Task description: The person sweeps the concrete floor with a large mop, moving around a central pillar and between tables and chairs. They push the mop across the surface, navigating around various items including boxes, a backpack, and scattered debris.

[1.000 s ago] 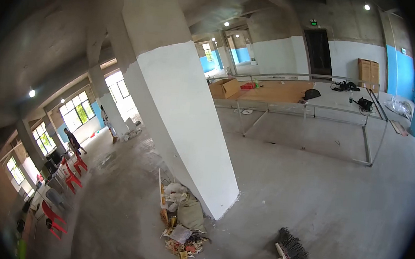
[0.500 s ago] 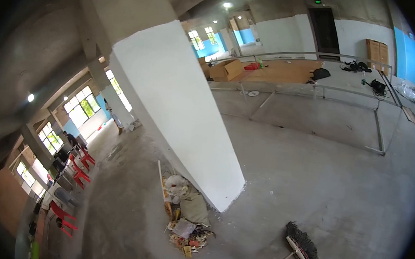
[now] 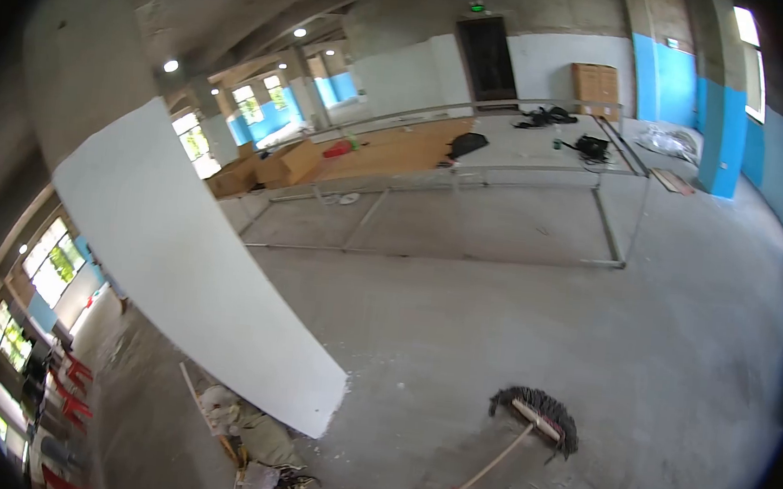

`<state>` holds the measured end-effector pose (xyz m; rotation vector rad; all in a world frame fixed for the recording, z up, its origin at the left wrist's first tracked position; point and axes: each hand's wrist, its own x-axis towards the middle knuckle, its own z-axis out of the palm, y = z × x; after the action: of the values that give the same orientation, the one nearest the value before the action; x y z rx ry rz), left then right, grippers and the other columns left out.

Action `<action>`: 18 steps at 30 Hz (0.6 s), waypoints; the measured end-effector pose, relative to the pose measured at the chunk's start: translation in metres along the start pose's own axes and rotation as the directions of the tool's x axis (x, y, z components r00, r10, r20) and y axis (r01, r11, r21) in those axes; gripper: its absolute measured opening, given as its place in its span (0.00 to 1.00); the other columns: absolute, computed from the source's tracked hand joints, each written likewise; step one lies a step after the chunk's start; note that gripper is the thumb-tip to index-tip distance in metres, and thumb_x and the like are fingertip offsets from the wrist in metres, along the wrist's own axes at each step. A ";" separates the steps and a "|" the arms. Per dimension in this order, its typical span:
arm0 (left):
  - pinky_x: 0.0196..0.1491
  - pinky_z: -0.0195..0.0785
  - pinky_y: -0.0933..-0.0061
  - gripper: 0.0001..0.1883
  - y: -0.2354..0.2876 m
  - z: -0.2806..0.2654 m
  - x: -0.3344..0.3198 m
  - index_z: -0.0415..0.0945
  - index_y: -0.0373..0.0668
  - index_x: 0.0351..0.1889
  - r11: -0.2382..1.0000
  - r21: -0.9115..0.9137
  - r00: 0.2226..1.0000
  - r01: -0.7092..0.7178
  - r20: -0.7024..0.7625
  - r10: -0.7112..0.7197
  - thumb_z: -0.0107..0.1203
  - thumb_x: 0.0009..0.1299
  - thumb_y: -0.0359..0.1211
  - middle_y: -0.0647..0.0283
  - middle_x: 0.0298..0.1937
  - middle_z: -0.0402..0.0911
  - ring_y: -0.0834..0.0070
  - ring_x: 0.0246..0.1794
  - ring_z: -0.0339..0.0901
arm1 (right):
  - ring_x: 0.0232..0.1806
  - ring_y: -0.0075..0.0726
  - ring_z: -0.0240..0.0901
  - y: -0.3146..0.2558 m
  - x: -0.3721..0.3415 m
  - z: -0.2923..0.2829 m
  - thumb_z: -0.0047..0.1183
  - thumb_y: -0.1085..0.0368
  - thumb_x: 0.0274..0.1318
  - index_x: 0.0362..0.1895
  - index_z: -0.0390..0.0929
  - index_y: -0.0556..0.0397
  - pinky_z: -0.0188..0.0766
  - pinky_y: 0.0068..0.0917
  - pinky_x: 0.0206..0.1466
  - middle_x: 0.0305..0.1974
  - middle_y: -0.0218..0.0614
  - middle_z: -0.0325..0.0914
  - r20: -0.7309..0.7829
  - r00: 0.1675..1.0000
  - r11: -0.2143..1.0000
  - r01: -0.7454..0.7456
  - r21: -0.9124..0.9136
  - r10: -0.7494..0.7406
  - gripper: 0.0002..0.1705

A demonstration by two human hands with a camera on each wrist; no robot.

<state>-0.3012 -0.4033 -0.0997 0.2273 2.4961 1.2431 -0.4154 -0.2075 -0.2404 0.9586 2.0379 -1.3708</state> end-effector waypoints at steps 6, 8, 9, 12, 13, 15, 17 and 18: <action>0.28 0.67 0.57 0.16 0.074 0.081 0.148 0.69 0.35 0.42 0.969 0.191 0.972 -0.156 0.207 0.115 0.48 0.64 0.38 0.51 0.32 0.78 0.55 0.28 0.76 | 0.24 0.41 0.75 -0.038 0.078 -0.142 0.52 0.65 0.45 0.57 0.58 0.50 0.70 0.36 0.19 0.33 0.45 0.74 -0.152 0.986 0.996 -0.057 0.073 0.068 0.31; 0.32 0.67 0.53 0.16 0.110 0.090 0.163 0.69 0.32 0.40 0.970 0.201 0.958 -0.140 0.277 0.080 0.48 0.64 0.38 0.47 0.33 0.77 0.50 0.32 0.75 | 0.23 0.40 0.74 -0.009 0.121 -0.152 0.51 0.64 0.47 0.56 0.57 0.53 0.69 0.37 0.18 0.32 0.46 0.73 -0.160 0.985 0.996 -0.053 0.079 0.065 0.30; 0.36 0.67 0.49 0.17 0.118 0.092 0.161 0.69 0.30 0.39 0.970 0.212 0.943 -0.119 0.330 0.043 0.47 0.64 0.38 0.43 0.34 0.77 0.44 0.36 0.74 | 0.22 0.40 0.74 0.003 0.134 -0.147 0.50 0.64 0.48 0.55 0.55 0.55 0.68 0.37 0.17 0.30 0.46 0.73 -0.163 0.985 0.996 -0.036 0.075 0.048 0.29; 0.36 0.67 0.50 0.17 0.115 0.087 0.148 0.71 0.30 0.34 0.930 0.352 0.895 -0.104 0.442 -0.067 0.48 0.64 0.38 0.43 0.32 0.77 0.46 0.34 0.75 | 0.20 0.40 0.72 -0.014 0.102 -0.143 0.48 0.65 0.51 0.49 0.58 0.58 0.67 0.37 0.16 0.26 0.45 0.72 -0.087 0.984 0.988 -0.156 -0.022 0.153 0.22; 0.36 0.67 0.50 0.17 0.102 0.082 0.139 0.71 0.30 0.34 0.931 0.353 0.902 -0.097 0.426 -0.067 0.48 0.64 0.38 0.43 0.32 0.77 0.46 0.34 0.75 | 0.20 0.40 0.72 -0.019 0.091 -0.134 0.48 0.65 0.51 0.49 0.58 0.58 0.67 0.37 0.16 0.26 0.45 0.72 -0.083 0.987 0.989 -0.141 -0.031 0.138 0.22; 0.33 0.68 0.53 0.16 0.056 0.068 0.115 0.72 0.31 0.30 0.956 0.279 0.931 -0.091 0.364 -0.018 0.49 0.64 0.39 0.46 0.29 0.77 0.51 0.30 0.76 | 0.20 0.39 0.71 0.005 0.085 -0.092 0.50 0.60 0.51 0.41 0.65 0.57 0.66 0.35 0.19 0.24 0.41 0.73 0.184 0.982 0.933 0.041 -0.359 0.028 0.17; 0.29 0.67 0.57 0.17 0.045 0.018 0.102 0.72 0.33 0.30 0.957 0.263 0.835 -0.124 0.549 -0.042 0.50 0.64 0.41 0.49 0.26 0.77 0.57 0.25 0.76 | 0.21 0.38 0.71 0.011 0.078 -0.055 0.51 0.56 0.51 0.33 0.72 0.56 0.65 0.32 0.22 0.23 0.37 0.74 0.443 0.896 0.759 0.285 -0.585 0.005 0.15; 0.27 0.66 0.59 0.17 0.066 -0.020 0.092 0.72 0.34 0.31 0.964 0.263 0.810 -0.037 0.573 -0.126 0.50 0.64 0.42 0.51 0.25 0.76 0.60 0.23 0.75 | 0.19 0.36 0.69 -0.002 0.044 -0.051 0.51 0.54 0.52 0.28 0.71 0.54 0.64 0.32 0.20 0.20 0.35 0.72 0.332 0.942 0.996 -0.005 -0.094 0.036 0.15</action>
<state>-0.3946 -0.3515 -0.0577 0.5283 2.0827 0.6674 -0.4453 -0.1483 -0.2521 0.6534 1.8112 -1.3145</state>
